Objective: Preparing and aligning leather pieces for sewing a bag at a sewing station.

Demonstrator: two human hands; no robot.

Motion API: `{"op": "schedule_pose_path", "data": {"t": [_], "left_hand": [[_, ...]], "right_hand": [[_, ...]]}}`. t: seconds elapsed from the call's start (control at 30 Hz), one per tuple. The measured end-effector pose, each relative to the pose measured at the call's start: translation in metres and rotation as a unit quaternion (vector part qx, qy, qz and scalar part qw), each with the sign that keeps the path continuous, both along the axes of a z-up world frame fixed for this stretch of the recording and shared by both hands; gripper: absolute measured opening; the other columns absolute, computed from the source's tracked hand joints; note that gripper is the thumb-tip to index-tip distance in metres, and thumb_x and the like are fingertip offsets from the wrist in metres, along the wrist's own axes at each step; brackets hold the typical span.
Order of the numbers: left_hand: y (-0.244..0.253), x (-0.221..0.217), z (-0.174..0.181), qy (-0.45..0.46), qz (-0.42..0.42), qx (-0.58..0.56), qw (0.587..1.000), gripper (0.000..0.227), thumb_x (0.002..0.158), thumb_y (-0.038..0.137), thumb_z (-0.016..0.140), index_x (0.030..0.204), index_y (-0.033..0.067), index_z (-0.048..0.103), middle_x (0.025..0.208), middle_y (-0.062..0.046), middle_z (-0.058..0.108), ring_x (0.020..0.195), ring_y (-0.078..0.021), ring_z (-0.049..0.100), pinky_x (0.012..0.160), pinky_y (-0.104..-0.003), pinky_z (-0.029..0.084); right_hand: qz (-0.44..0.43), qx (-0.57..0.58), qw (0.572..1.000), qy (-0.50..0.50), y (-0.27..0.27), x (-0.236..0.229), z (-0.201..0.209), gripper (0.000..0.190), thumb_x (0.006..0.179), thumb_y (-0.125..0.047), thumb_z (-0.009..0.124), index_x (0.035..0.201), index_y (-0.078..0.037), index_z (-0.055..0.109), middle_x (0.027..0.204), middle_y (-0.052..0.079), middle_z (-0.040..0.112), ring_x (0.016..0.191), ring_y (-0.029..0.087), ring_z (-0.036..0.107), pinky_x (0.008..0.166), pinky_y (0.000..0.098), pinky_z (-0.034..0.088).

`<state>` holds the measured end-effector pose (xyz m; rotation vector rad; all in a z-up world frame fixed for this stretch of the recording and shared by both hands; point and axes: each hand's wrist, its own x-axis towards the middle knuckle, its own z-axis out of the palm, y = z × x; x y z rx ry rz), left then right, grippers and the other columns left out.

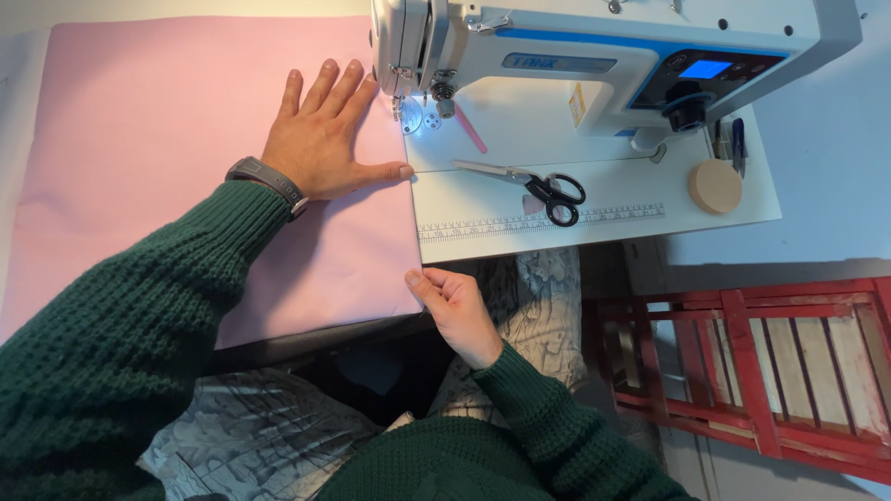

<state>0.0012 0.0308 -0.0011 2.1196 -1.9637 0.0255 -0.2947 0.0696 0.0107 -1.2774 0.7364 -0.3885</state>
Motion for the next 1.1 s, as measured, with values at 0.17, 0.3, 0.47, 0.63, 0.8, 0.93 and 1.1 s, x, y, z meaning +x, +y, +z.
{"op": "schedule_pose_path", "data": {"t": [0.17,0.3,0.47,0.63,0.8,0.93,1.1], "left_hand": [[-0.008,0.006,-0.008,-0.006,0.003,0.009,1.0,0.125,0.075,0.1,0.033,0.163,0.0112,0.024,0.169,-0.02,0.022,0.155,-0.0357,0.009,0.12,-0.061,-0.002],[-0.008,0.004,-0.004,-0.007,0.0,0.01,1.0,0.126,0.075,0.099,0.033,0.162,0.0092,0.024,0.169,-0.021,0.021,0.155,-0.0363,0.008,0.12,-0.062,-0.002],[0.021,-0.029,0.041,-0.007,-0.03,-0.075,0.997,0.084,0.091,0.051,0.066,0.151,-0.0031,0.044,0.155,-0.027,0.047,0.146,-0.0373,0.04,0.123,-0.046,0.026],[0.031,-0.045,0.027,-0.038,-0.118,-0.096,0.988,0.058,0.089,0.039,0.062,0.139,0.0101,0.058,0.143,-0.012,0.053,0.137,-0.032,0.048,0.112,-0.043,0.039],[0.046,-0.034,0.033,-0.009,-0.154,-0.022,0.988,0.058,0.105,0.04,0.041,0.159,0.0188,0.042,0.162,-0.012,0.042,0.151,-0.0322,0.034,0.122,-0.046,0.027],[0.05,-0.034,0.039,0.013,-0.153,0.0,0.988,0.058,0.105,0.042,0.041,0.158,0.0172,0.042,0.166,-0.009,0.036,0.154,-0.0304,0.027,0.125,-0.046,0.019],[0.053,-0.035,0.039,0.012,-0.155,0.018,0.988,0.059,0.106,0.044,0.038,0.16,0.0185,0.039,0.167,-0.006,0.035,0.156,-0.0289,0.024,0.126,-0.046,0.013]], "right_hand": [[-0.011,0.0,1.0,-0.007,-0.001,0.001,-0.004,0.03,0.103,-0.017,0.061,0.107,0.009,0.074,0.075,-0.002,0.062,0.062,0.002,0.041,0.057,0.0157,0.032],[-0.003,-0.008,1.0,0.008,0.0,-0.005,-0.003,0.034,0.102,-0.02,0.061,0.111,0.01,0.074,0.078,0.0,0.065,0.063,0.002,0.043,0.057,0.0152,0.034],[-0.011,0.002,1.0,0.002,-0.001,0.002,-0.015,0.028,0.101,-0.016,0.064,0.102,0.009,0.075,0.072,-0.003,0.062,0.057,0.002,0.036,0.05,0.0169,0.027],[-0.044,0.0,0.997,0.062,-0.006,0.003,-0.037,0.019,0.096,-0.02,0.076,0.094,-0.001,0.079,0.068,0.0,0.073,0.073,0.003,0.052,0.067,0.0182,0.051],[-0.061,-0.002,0.995,0.079,0.003,0.004,-0.021,0.02,0.092,-0.02,0.08,0.084,-0.002,0.076,0.064,0.0,0.073,0.066,0.002,0.055,0.061,0.0179,0.05],[-0.08,-0.002,0.993,0.09,0.005,0.006,-0.024,0.023,0.09,-0.022,0.082,0.079,-0.004,0.075,0.061,0.001,0.073,0.063,0.002,0.053,0.057,0.0178,0.048],[-0.079,-0.006,0.994,0.074,-0.001,0.01,-0.023,0.019,0.091,-0.022,0.08,0.087,-0.003,0.077,0.065,-0.001,0.072,0.069,0.001,0.052,0.061,0.0172,0.049]]}}
